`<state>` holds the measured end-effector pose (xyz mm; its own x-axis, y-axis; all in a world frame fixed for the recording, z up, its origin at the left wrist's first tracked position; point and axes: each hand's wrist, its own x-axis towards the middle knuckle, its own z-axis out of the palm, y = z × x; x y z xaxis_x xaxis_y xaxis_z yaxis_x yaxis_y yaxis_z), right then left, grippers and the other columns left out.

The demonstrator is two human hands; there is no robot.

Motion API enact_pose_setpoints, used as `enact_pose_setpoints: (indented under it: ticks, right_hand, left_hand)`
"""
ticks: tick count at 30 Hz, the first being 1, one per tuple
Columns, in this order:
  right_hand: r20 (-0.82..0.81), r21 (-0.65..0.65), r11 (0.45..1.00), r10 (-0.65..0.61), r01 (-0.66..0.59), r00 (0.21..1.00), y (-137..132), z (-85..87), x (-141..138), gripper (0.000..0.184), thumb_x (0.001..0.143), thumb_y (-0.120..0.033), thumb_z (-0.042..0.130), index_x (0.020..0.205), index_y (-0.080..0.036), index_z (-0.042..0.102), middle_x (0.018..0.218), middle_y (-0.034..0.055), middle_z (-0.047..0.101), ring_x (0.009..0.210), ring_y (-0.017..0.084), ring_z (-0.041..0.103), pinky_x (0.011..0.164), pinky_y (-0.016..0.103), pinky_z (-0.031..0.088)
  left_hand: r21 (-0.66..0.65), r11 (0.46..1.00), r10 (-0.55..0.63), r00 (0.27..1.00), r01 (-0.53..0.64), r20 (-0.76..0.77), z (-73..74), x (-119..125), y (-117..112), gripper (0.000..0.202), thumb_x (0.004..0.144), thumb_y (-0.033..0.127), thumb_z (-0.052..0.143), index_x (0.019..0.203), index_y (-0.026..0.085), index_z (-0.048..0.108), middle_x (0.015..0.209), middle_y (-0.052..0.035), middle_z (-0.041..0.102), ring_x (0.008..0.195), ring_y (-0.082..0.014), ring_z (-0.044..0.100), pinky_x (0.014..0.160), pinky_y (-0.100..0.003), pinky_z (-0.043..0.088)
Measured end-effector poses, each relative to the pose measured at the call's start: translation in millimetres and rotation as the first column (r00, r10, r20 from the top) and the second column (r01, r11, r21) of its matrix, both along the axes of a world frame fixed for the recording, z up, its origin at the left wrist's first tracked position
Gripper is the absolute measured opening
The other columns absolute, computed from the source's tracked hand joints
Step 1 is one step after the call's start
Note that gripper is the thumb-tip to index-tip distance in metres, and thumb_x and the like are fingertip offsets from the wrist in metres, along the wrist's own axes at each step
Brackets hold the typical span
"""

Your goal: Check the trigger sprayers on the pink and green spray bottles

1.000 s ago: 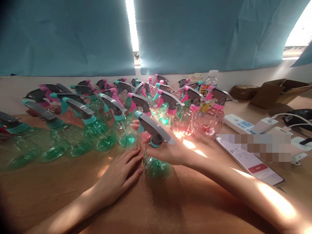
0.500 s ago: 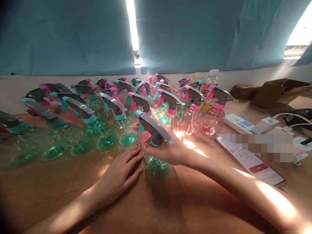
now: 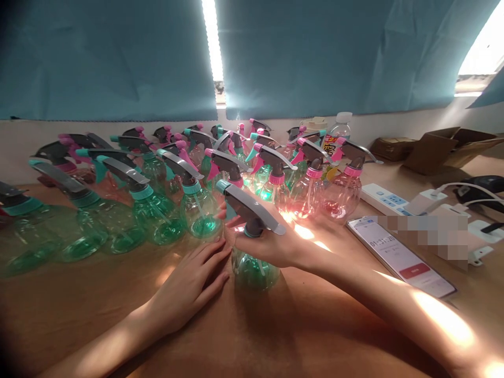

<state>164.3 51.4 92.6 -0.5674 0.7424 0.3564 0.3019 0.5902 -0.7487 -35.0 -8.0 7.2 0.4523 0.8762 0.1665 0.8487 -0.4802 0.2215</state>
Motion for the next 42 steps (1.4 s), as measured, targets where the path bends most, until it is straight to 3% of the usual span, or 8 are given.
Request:
enact_pose_setpoints:
  ticks: [3, 7, 13, 24, 39, 42]
  right_hand:
    - [-0.081, -0.088, 0.993, 0.07, -0.077, 0.994, 3.2, -4.8, 0.3, 0.04, 0.073, -0.014, 0.055, 0.109, -0.029, 0.062, 0.1, 0.0027, 0.072, 0.091, 0.022, 0.071, 0.068, 0.031, 0.057]
    - [-0.202, -0.11, 0.975, 0.169, -0.193, 0.965, 7.6, -15.7, 0.1, 0.048, 0.074, -0.014, 0.052, 0.119, -0.029, 0.058, 0.112, 0.0041, 0.068, 0.095, 0.019, 0.069, 0.078, 0.032, 0.056]
    - [-0.228, -0.122, 0.975, 0.156, -0.187, 0.961, 10.4, -21.8, 0.0, 0.054, 0.072, -0.009, 0.054, 0.123, -0.028, 0.057, 0.127, 0.0051, 0.061, 0.095, 0.016, 0.068, 0.08, 0.028, 0.056]
    - [-0.109, -0.08, 0.99, 0.103, -0.112, 0.989, 8.1, -20.1, 1.1, 0.057, 0.075, -0.015, 0.049, 0.131, -0.028, 0.053, 0.111, 0.005, 0.07, 0.091, 0.023, 0.068, 0.08, 0.039, 0.053]
    - [-0.096, -0.061, 0.991, 0.117, -0.123, 0.988, 8.8, -20.4, 1.2, 0.055, 0.075, -0.013, 0.05, 0.128, -0.029, 0.055, 0.107, 0.0052, 0.071, 0.089, 0.024, 0.068, 0.079, 0.041, 0.054]
    - [-0.127, -0.048, 0.988, 0.142, -0.149, 0.982, 8.8, -18.8, 0.2, 0.052, 0.077, -0.015, 0.052, 0.126, -0.029, 0.056, 0.106, 0.0047, 0.071, 0.098, 0.025, 0.067, 0.084, 0.041, 0.053]
  left_hand:
    - [0.008, 1.0, -0.003, 1.0, 0.002, 0.016, 0.2, -0.3, 0.1, 0.039, 0.098, 0.029, 0.046, 0.133, 0.013, 0.052, 0.139, -0.014, 0.05, 0.129, -0.0293, 0.043, 0.103, -0.048, 0.04]
    - [0.01, 1.0, -0.007, 1.0, 0.007, 0.023, 0.2, -1.1, 0.9, 0.04, 0.097, 0.029, 0.045, 0.133, 0.013, 0.051, 0.139, -0.014, 0.05, 0.129, -0.0292, 0.044, 0.103, -0.048, 0.04]
    - [0.016, 1.0, -0.006, 1.0, 0.005, 0.02, 0.2, -1.6, 1.1, 0.039, 0.097, 0.029, 0.046, 0.133, 0.013, 0.052, 0.139, -0.0138, 0.05, 0.128, -0.0295, 0.044, 0.103, -0.048, 0.04]
    - [0.008, 1.0, -0.006, 1.0, 0.006, 0.018, -0.1, -0.3, 1.2, 0.04, 0.097, 0.028, 0.046, 0.134, 0.013, 0.051, 0.139, -0.0139, 0.05, 0.128, -0.0287, 0.044, 0.104, -0.047, 0.039]
    - [0.025, 1.0, 0.0, 0.999, -0.001, 0.042, -0.8, -1.0, 0.3, 0.039, 0.097, 0.03, 0.046, 0.133, 0.016, 0.051, 0.139, -0.0131, 0.051, 0.128, -0.0294, 0.045, 0.103, -0.048, 0.04]
    - [0.024, 1.0, -0.004, 0.999, 0.002, 0.05, -0.5, -1.2, 0.5, 0.039, 0.097, 0.03, 0.046, 0.134, 0.017, 0.05, 0.139, -0.0128, 0.051, 0.128, -0.0292, 0.045, 0.103, -0.049, 0.04]
